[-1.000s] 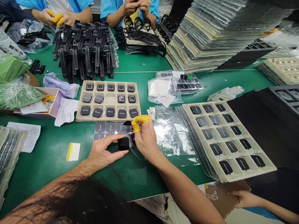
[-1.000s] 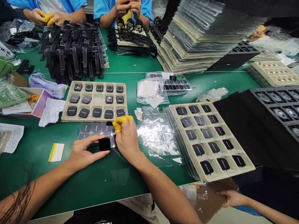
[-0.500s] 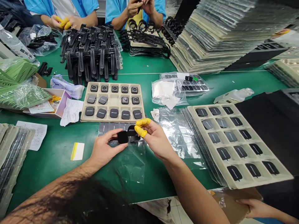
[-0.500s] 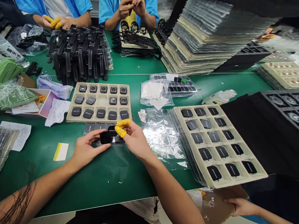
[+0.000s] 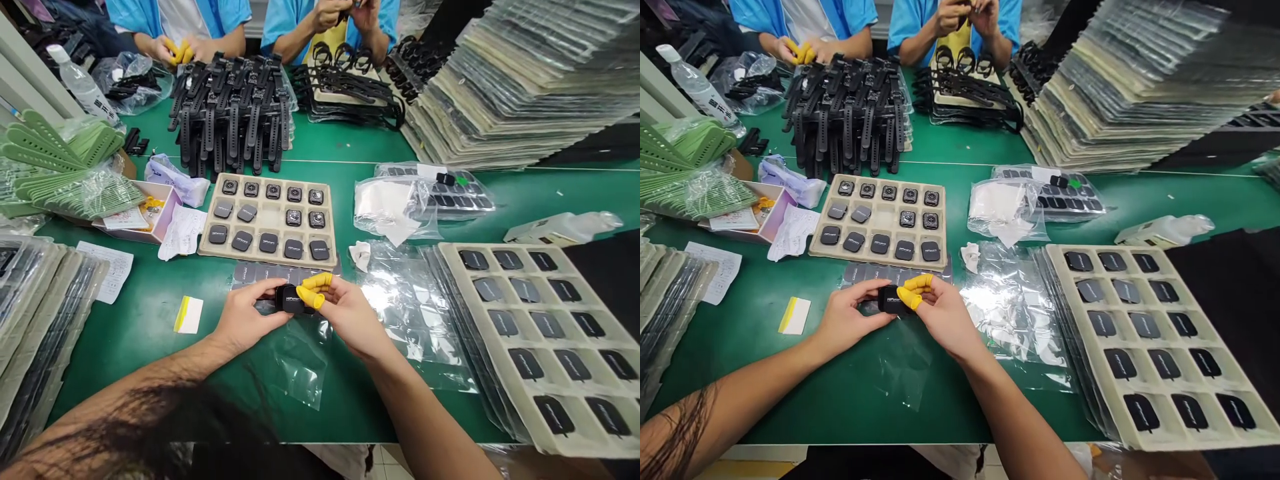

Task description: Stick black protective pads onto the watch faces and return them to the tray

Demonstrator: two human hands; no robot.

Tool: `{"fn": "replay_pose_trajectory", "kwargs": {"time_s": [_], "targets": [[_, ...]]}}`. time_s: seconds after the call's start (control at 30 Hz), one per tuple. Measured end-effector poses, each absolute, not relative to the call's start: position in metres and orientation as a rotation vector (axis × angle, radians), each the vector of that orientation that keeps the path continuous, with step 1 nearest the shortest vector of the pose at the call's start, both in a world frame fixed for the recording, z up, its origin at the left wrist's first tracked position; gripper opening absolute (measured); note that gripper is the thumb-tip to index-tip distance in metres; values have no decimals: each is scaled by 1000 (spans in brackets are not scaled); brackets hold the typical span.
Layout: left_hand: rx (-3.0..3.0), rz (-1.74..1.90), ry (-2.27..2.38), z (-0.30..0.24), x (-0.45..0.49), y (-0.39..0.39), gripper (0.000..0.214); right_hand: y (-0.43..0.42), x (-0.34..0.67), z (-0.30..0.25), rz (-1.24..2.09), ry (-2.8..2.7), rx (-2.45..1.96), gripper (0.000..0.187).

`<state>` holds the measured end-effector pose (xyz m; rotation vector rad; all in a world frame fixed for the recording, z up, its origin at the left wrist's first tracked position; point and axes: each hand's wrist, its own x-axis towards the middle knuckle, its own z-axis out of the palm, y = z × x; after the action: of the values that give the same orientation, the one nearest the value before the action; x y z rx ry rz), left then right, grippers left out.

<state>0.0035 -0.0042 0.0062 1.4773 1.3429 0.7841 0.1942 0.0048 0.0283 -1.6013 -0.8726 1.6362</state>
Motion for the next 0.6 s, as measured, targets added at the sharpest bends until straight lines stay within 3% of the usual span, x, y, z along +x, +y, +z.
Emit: {"fn": "replay_pose_trajectory", "kwargs": {"time_s": [0.6], "targets": [[1564,774,1347,9,4,-3,46,1,187,17,1672,-848,-1546,30]]}}
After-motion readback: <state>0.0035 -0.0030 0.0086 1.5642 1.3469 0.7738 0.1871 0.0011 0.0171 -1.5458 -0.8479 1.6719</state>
